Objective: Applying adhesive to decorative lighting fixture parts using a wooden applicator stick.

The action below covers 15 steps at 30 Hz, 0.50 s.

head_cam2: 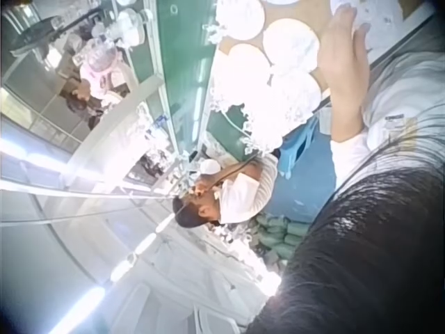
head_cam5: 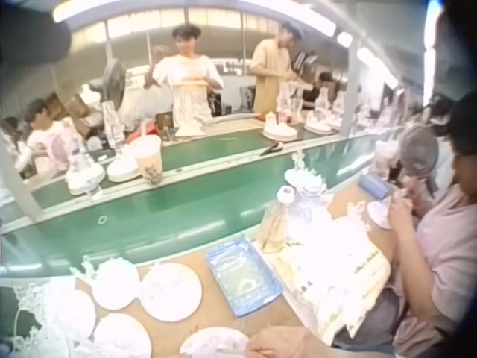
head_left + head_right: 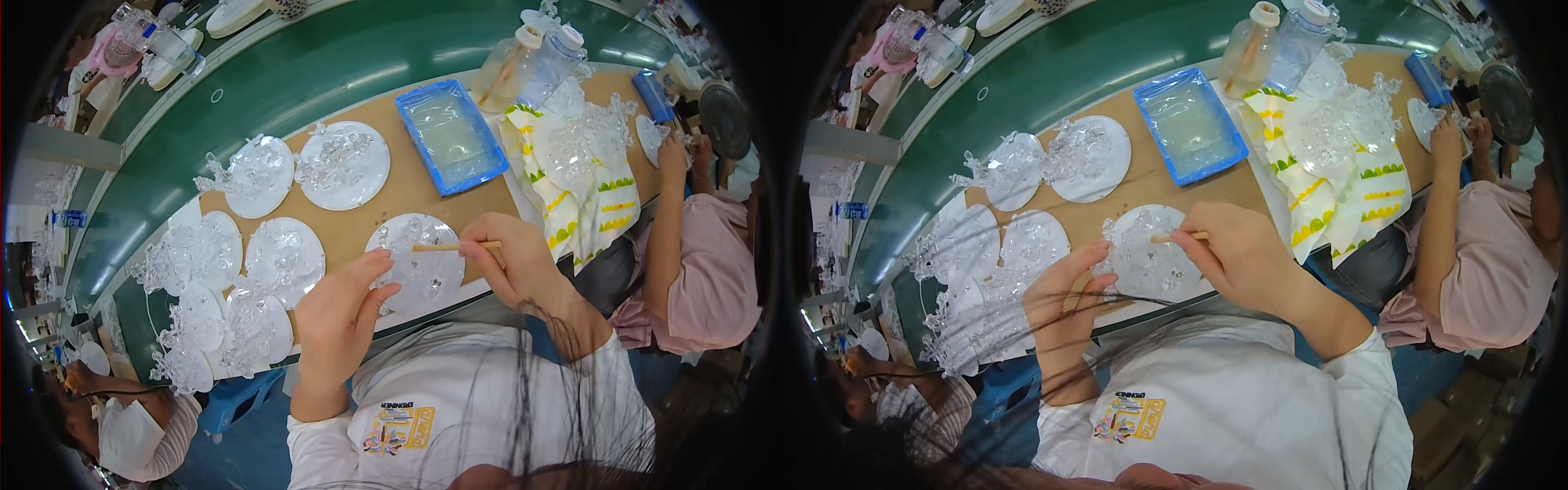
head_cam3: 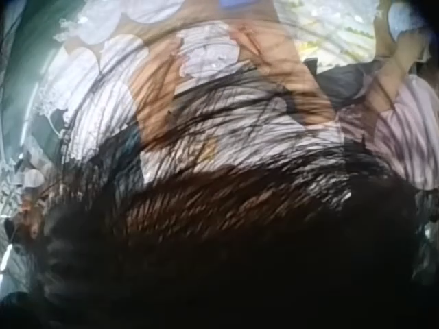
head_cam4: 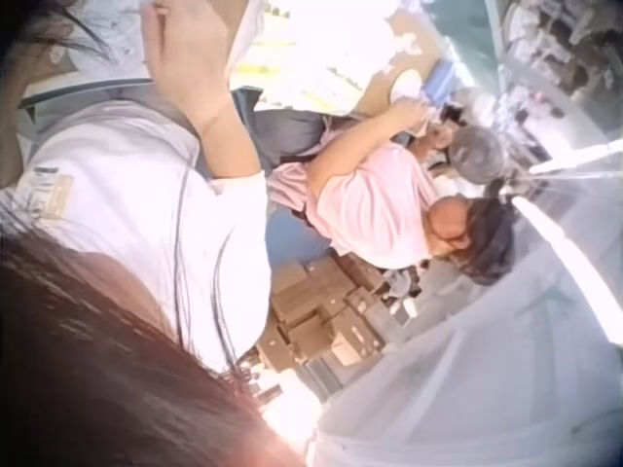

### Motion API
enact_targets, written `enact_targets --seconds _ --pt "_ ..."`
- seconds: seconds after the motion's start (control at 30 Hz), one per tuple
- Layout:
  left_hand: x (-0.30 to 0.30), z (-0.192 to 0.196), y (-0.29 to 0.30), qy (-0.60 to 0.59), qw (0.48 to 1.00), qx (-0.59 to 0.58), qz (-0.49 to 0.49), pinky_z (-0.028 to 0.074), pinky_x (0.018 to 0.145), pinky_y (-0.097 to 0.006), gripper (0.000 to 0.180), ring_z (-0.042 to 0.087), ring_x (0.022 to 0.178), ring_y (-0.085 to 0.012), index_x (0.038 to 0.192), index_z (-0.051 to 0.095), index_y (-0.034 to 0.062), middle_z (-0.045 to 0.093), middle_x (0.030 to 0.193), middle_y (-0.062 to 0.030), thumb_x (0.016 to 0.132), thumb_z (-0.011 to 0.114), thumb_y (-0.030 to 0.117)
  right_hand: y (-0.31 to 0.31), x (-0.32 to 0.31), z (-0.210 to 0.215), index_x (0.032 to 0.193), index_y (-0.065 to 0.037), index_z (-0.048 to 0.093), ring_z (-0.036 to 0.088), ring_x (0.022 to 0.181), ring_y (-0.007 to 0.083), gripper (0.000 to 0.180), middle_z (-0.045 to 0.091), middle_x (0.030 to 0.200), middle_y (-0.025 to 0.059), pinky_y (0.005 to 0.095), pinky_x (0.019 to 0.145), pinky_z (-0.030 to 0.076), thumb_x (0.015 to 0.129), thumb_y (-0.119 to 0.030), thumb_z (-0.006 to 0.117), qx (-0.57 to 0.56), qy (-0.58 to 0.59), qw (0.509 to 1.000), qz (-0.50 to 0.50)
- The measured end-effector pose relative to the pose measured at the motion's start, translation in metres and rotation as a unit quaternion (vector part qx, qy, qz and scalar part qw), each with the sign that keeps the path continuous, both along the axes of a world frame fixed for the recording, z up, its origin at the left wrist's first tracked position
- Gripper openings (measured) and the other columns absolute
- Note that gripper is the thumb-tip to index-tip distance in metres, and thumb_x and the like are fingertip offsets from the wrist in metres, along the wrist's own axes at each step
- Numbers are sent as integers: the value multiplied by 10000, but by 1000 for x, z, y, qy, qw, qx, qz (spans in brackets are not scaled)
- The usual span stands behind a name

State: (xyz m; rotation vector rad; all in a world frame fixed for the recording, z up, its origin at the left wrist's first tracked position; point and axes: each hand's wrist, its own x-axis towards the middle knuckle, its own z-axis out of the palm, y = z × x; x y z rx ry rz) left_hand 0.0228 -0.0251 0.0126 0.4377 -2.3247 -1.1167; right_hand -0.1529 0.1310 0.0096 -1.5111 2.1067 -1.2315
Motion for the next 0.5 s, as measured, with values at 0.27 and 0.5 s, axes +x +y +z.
enact_targets --seconds 0.27,0.5 --pt "-2 3 0 -17 1000 13 -3 531 682 -319 291 676 844 -273 970 664 17 693 990 -124 693 745 -22 -27 17 1 839 -43 583 588 600 272 105 599 717 85 349 528 447 831 -86 678 -52 20 998 13" --pt "-3 3 0 -2 1000 29 -1 536 688 -324 293 676 854 -282 968 662 9 690 967 -137 690 751 -19 -23 28 0 804 -59 570 569 583 288 148 570 687 83 367 510 451 784 -77 716 -39 77 991 103"
